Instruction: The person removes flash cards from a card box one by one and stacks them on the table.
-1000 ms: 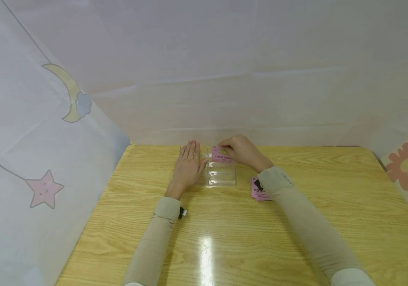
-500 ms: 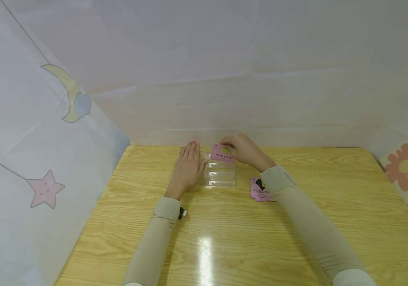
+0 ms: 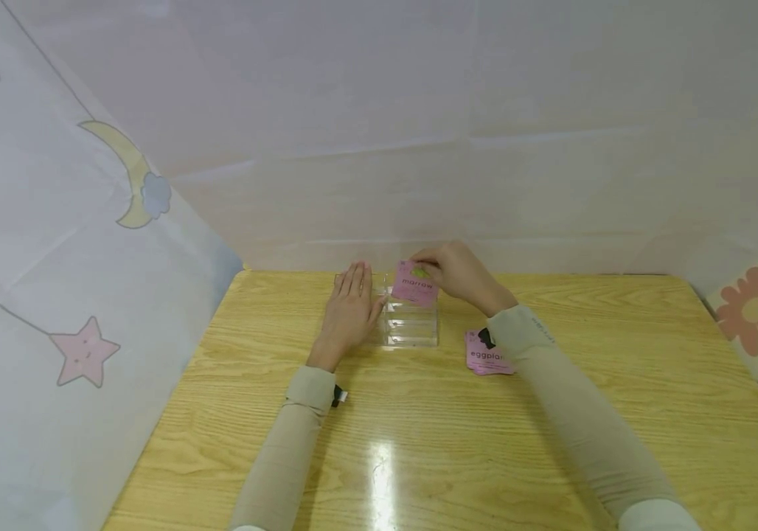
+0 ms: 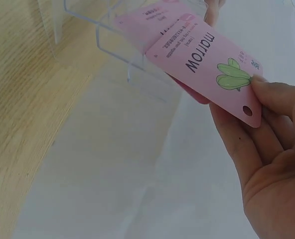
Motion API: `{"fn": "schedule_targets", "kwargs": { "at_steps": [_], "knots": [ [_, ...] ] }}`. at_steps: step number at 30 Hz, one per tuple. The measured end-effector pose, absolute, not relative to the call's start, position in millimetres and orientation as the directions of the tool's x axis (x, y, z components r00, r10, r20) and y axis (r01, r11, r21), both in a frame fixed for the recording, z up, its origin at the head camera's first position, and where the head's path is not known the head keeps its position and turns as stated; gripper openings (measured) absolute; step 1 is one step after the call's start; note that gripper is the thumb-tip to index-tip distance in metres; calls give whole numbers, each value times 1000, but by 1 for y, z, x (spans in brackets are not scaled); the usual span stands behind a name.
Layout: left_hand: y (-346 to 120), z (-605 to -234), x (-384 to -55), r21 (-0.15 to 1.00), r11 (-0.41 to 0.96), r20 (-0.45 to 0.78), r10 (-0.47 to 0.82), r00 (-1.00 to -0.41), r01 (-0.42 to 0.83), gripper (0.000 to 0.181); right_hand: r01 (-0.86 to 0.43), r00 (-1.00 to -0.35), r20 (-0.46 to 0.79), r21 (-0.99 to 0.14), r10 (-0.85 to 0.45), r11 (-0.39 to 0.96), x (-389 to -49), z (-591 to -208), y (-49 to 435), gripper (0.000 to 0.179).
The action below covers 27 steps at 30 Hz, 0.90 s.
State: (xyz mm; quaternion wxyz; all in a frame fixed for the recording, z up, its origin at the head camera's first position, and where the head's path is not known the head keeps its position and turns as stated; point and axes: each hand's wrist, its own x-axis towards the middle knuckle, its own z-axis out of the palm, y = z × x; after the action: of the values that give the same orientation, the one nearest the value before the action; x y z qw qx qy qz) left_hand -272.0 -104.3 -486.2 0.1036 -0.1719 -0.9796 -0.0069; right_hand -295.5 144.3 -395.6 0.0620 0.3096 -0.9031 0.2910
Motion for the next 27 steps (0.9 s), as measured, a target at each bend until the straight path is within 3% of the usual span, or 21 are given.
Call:
{"fn": "schedule_targets", "kwargs": {
  "at_steps": [10, 27],
  "knots": [
    [-106, -485, -270, -33, 940, 213, 340, -916, 341, 78, -469, -881, 249, -579, -403, 667, -294, -390, 160, 19],
    [-105, -484, -270, -35, 942, 218, 334, -917, 335, 77, -390, -914, 202, -682, -353, 619, -295, -398, 203, 23]
  ]
}}
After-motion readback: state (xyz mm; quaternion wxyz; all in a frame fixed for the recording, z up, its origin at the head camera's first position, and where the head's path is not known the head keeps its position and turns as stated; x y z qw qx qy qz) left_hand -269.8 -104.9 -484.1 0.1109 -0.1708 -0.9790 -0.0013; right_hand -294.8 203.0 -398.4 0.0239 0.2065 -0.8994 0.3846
